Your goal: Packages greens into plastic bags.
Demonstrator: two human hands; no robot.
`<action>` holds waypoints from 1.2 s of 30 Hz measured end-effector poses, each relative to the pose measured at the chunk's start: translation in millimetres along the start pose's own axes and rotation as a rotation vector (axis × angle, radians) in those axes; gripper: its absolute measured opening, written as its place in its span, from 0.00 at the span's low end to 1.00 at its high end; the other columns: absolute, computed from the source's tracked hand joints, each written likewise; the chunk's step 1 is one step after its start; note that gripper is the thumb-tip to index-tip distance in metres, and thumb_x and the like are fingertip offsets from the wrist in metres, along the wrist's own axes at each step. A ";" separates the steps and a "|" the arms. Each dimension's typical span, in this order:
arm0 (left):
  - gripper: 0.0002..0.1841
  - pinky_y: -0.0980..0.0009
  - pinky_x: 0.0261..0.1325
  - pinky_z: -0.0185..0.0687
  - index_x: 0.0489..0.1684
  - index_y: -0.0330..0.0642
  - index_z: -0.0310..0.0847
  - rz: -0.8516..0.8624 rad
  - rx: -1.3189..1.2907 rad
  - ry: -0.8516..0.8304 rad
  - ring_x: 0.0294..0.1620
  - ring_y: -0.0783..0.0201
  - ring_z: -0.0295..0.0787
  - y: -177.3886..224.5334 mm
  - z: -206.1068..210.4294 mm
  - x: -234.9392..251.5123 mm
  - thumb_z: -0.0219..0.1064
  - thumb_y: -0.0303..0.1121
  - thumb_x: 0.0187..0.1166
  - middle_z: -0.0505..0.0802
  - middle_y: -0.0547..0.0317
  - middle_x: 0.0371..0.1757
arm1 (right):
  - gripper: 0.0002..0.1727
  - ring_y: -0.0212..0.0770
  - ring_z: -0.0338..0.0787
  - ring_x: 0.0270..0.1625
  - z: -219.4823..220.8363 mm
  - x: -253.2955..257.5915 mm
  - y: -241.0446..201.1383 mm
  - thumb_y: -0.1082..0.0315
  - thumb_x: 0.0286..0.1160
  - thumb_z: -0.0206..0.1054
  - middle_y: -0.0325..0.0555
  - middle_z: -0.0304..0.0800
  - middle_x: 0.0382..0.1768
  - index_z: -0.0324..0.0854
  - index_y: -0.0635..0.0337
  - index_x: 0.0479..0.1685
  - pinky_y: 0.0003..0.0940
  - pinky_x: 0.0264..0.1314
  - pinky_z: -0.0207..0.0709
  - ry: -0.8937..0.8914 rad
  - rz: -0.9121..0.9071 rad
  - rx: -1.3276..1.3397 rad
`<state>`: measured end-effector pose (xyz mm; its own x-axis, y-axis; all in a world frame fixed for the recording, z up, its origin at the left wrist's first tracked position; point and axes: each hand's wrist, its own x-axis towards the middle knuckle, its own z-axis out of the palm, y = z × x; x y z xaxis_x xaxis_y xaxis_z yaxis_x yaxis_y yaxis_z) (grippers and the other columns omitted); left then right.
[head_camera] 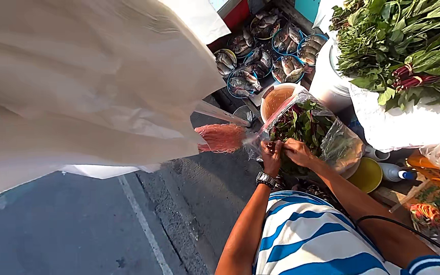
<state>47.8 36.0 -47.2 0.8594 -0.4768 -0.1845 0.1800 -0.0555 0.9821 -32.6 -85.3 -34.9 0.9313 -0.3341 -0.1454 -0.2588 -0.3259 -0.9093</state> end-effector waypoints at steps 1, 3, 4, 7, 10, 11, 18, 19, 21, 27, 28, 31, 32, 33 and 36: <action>0.13 0.70 0.51 0.85 0.57 0.29 0.69 0.004 -0.001 -0.017 0.40 0.69 0.87 -0.8 -0.6 0.3 0.65 0.25 0.81 0.88 0.56 0.39 | 0.15 0.51 0.89 0.58 -8.9 -2.7 -0.9 0.71 0.81 0.64 0.61 0.90 0.55 0.91 0.68 0.57 0.43 0.68 0.81 0.048 0.109 0.022; 0.16 0.68 0.52 0.88 0.66 0.27 0.68 -0.009 -0.011 -0.065 0.41 0.67 0.91 -0.9 -2.8 0.6 0.61 0.25 0.85 0.92 0.53 0.41 | 0.15 0.56 0.89 0.58 -21.5 -4.7 6.9 0.68 0.82 0.65 0.63 0.88 0.56 0.88 0.69 0.58 0.51 0.66 0.81 0.232 0.377 -0.025; 0.15 0.68 0.53 0.88 0.66 0.27 0.72 -0.018 -0.011 -0.089 0.42 0.67 0.91 0.0 -3.6 -0.4 0.58 0.25 0.86 0.93 0.53 0.41 | 0.17 0.61 0.88 0.61 -25.2 -3.3 14.3 0.66 0.83 0.66 0.67 0.87 0.58 0.85 0.72 0.60 0.55 0.69 0.78 0.277 0.524 -0.060; 0.15 0.61 0.59 0.89 0.44 0.29 0.84 -0.035 -0.039 -0.157 0.46 0.60 0.96 8.2 -2.1 -2.1 0.51 0.28 0.90 0.97 0.50 0.40 | 0.28 0.63 0.86 0.66 -26.2 3.3 37.6 0.57 0.83 0.68 0.69 0.86 0.61 0.76 0.73 0.70 0.59 0.74 0.74 0.131 0.761 -0.071; 0.18 0.63 0.47 0.92 0.34 0.34 0.83 -0.037 -0.092 -0.146 0.33 0.60 0.95 13.7 3.3 -2.2 0.49 0.31 0.91 0.95 0.53 0.29 | 0.19 0.53 0.91 0.48 -22.7 4.2 42.8 0.64 0.83 0.67 0.62 0.91 0.49 0.82 0.70 0.64 0.49 0.58 0.83 0.075 0.777 0.022; 0.19 0.64 0.44 0.92 0.32 0.35 0.83 -0.040 -0.107 -0.126 0.30 0.61 0.94 15.2 3.2 -0.8 0.48 0.32 0.92 0.94 0.54 0.27 | 0.17 0.50 0.91 0.43 -24.7 1.1 37.5 0.66 0.83 0.66 0.60 0.91 0.46 0.82 0.70 0.62 0.47 0.52 0.84 0.095 0.783 0.057; 0.10 0.68 0.33 0.89 0.40 0.35 0.81 -0.141 -0.225 -0.023 0.21 0.65 0.88 25.3 4.3 5.5 0.57 0.29 0.88 0.90 0.56 0.20 | 0.12 0.37 0.88 0.27 -48.4 -51.3 3.6 0.67 0.82 0.65 0.50 0.88 0.32 0.81 0.70 0.50 0.34 0.34 0.85 0.144 0.644 0.122; 0.07 0.68 0.32 0.89 0.42 0.34 0.81 -0.146 -0.243 -0.022 0.20 0.65 0.88 28.2 4.7 5.9 0.60 0.28 0.86 0.90 0.56 0.20 | 0.12 0.37 0.89 0.28 -49.3 -57.7 4.0 0.67 0.82 0.65 0.50 0.88 0.33 0.82 0.70 0.50 0.34 0.35 0.85 0.150 0.579 0.108; 0.05 0.69 0.31 0.89 0.46 0.34 0.83 -0.141 -0.279 -0.031 0.20 0.65 0.88 34.9 5.3 6.5 0.64 0.26 0.83 0.91 0.55 0.20 | 0.13 0.39 0.90 0.32 -49.8 -67.8 5.3 0.66 0.82 0.65 0.52 0.89 0.36 0.84 0.70 0.50 0.37 0.40 0.86 0.168 0.463 0.063; 0.08 0.68 0.32 0.90 0.51 0.33 0.86 -0.032 -0.327 -0.090 0.21 0.64 0.89 61.9 3.3 1.2 0.65 0.25 0.81 0.91 0.54 0.23 | 0.13 0.52 0.93 0.39 -50.3 -89.1 -1.6 0.68 0.78 0.65 0.60 0.93 0.36 0.88 0.71 0.45 0.51 0.49 0.84 0.376 0.168 -0.201; 0.08 0.69 0.31 0.90 0.52 0.33 0.86 -0.016 -0.329 -0.094 0.21 0.65 0.89 67.8 4.2 -1.2 0.65 0.24 0.80 0.92 0.55 0.23 | 0.13 0.54 0.94 0.40 -52.9 -92.4 -4.7 0.68 0.78 0.65 0.61 0.93 0.37 0.88 0.72 0.45 0.52 0.49 0.85 0.394 0.142 -0.237; 0.09 0.71 0.31 0.89 0.52 0.33 0.86 0.017 -0.303 -0.124 0.22 0.67 0.89 86.4 8.7 -7.9 0.67 0.20 0.78 0.93 0.56 0.26 | 0.13 0.57 0.95 0.42 -59.0 -101.2 -12.5 0.69 0.79 0.65 0.62 0.94 0.41 0.89 0.72 0.46 0.54 0.50 0.87 0.404 0.088 -0.319; 0.10 0.71 0.32 0.89 0.53 0.33 0.86 0.030 -0.288 -0.144 0.23 0.68 0.88 91.2 10.6 -8.9 0.68 0.20 0.77 0.94 0.56 0.29 | 0.12 0.57 0.96 0.44 -60.6 -104.2 -15.8 0.70 0.78 0.66 0.63 0.94 0.43 0.89 0.73 0.46 0.55 0.51 0.87 0.411 0.068 -0.327; 0.11 0.72 0.34 0.90 0.54 0.32 0.87 0.048 -0.266 -0.165 0.25 0.68 0.89 94.9 12.7 -9.3 0.70 0.19 0.75 0.94 0.56 0.32 | 0.12 0.59 0.96 0.46 -61.6 -106.7 -18.7 0.71 0.77 0.66 0.64 0.95 0.44 0.89 0.74 0.46 0.56 0.53 0.87 0.424 0.036 -0.328; 0.10 0.72 0.43 0.89 0.51 0.33 0.89 0.094 -0.168 -0.245 0.34 0.70 0.91 104.8 16.3 -11.6 0.72 0.19 0.73 0.96 0.57 0.41 | 0.11 0.61 0.96 0.45 -62.7 -111.0 -23.6 0.73 0.74 0.67 0.65 0.95 0.43 0.90 0.75 0.44 0.58 0.50 0.87 0.454 -0.078 -0.346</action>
<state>48.8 21.5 58.5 0.7386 -0.6716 -0.0585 0.1992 0.1345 0.9707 -145.9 -96.0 27.1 0.7673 -0.6187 0.1687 -0.3335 -0.6097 -0.7191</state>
